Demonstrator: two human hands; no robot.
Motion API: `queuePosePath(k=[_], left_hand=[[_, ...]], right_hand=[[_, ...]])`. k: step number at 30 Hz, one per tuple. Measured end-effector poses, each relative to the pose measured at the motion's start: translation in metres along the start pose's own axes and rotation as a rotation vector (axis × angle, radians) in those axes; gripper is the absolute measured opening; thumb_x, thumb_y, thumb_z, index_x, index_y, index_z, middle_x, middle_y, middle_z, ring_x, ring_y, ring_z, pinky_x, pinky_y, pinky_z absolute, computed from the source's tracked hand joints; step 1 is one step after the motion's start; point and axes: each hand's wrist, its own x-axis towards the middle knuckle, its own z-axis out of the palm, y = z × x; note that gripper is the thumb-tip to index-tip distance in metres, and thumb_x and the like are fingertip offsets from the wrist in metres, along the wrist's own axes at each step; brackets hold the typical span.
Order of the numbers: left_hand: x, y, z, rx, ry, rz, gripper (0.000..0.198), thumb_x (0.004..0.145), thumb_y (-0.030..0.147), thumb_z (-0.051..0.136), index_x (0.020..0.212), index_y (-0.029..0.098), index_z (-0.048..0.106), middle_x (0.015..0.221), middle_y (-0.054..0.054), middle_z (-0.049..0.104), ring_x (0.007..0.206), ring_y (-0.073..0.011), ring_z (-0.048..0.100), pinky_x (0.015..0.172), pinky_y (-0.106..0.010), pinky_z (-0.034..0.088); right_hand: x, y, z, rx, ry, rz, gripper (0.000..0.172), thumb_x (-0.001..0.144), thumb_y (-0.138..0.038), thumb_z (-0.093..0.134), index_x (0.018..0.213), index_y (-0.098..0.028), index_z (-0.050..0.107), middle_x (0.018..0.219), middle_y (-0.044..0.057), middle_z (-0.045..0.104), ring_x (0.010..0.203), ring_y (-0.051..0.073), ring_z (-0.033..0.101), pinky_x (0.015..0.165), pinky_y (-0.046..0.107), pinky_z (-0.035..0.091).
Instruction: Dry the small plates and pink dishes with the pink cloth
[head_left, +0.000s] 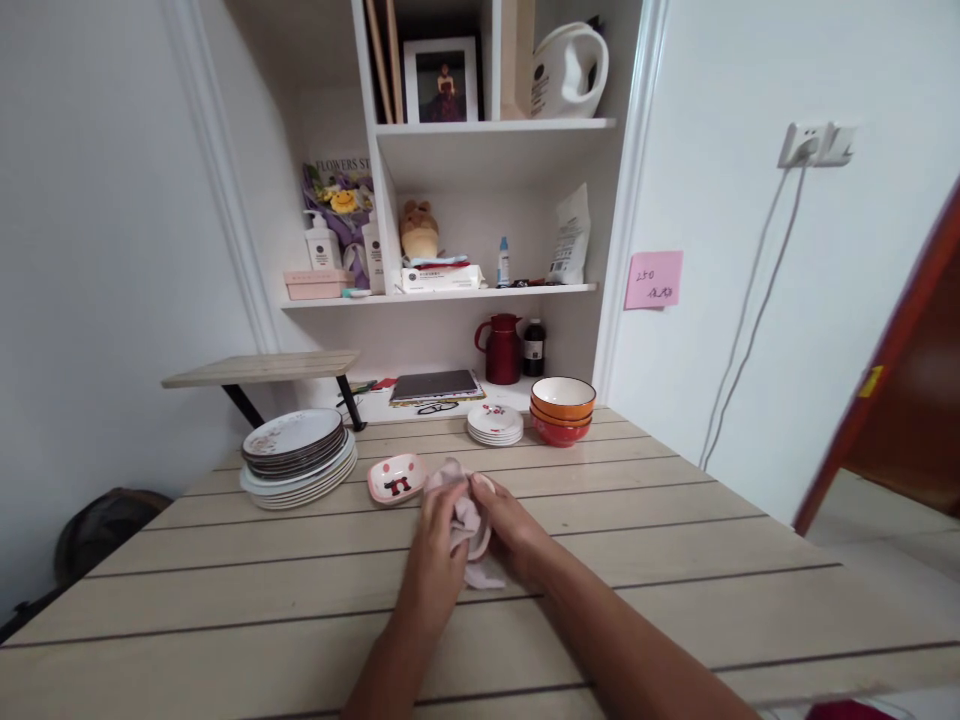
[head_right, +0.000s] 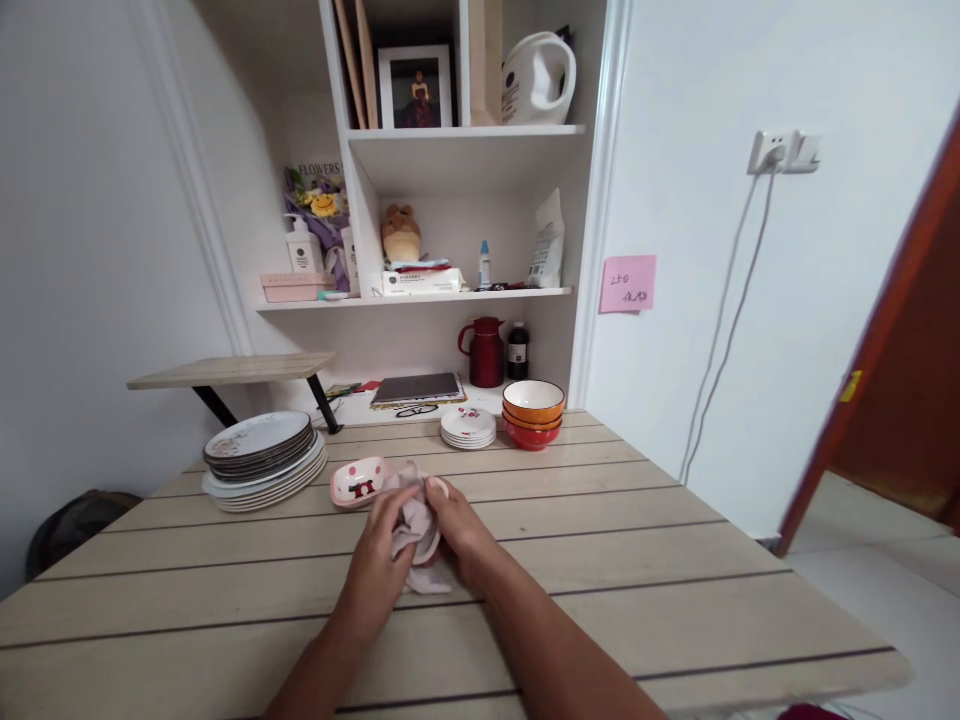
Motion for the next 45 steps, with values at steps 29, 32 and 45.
queuePosePath(k=[29, 32, 45], left_hand=[[0.009, 0.019, -0.014, 0.492, -0.136, 0.156, 0.052, 0.076, 0.001, 0.045, 0.119, 0.024, 0.062, 0.122, -0.008, 0.068, 0.119, -0.0259, 0.058, 0.115, -0.062, 0.022], [0.009, 0.024, -0.013, 0.596, -0.059, 0.061, 0.036, 0.083, 0.003, 0.042, 0.105, 0.02, 0.066, 0.108, -0.009, 0.072, 0.107, -0.0244, 0.064, 0.113, -0.061, 0.026], [0.005, 0.017, -0.004, 0.496, -0.151, 0.078, 0.059, 0.07, -0.003, 0.045, 0.122, 0.019, 0.061, 0.128, -0.011, 0.064, 0.125, -0.0275, 0.054, 0.11, -0.057, 0.036]], right_hand=[[-0.003, -0.003, -0.002, -0.021, -0.115, -0.062, 0.046, 0.077, -0.062, 0.065, 0.096, -0.02, 0.064, 0.078, 0.003, 0.067, 0.067, 0.017, 0.06, 0.061, 0.029, 0.048], [-0.001, -0.002, 0.002, -0.029, -0.01, -0.035, 0.047, 0.076, -0.063, 0.064, 0.094, -0.02, 0.063, 0.067, 0.001, 0.064, 0.058, 0.016, 0.056, 0.055, 0.027, 0.046], [0.0, -0.001, 0.0, -0.083, -0.07, -0.168, 0.048, 0.078, -0.063, 0.062, 0.093, -0.018, 0.065, 0.092, 0.006, 0.069, 0.088, 0.021, 0.061, 0.085, 0.034, 0.047]])
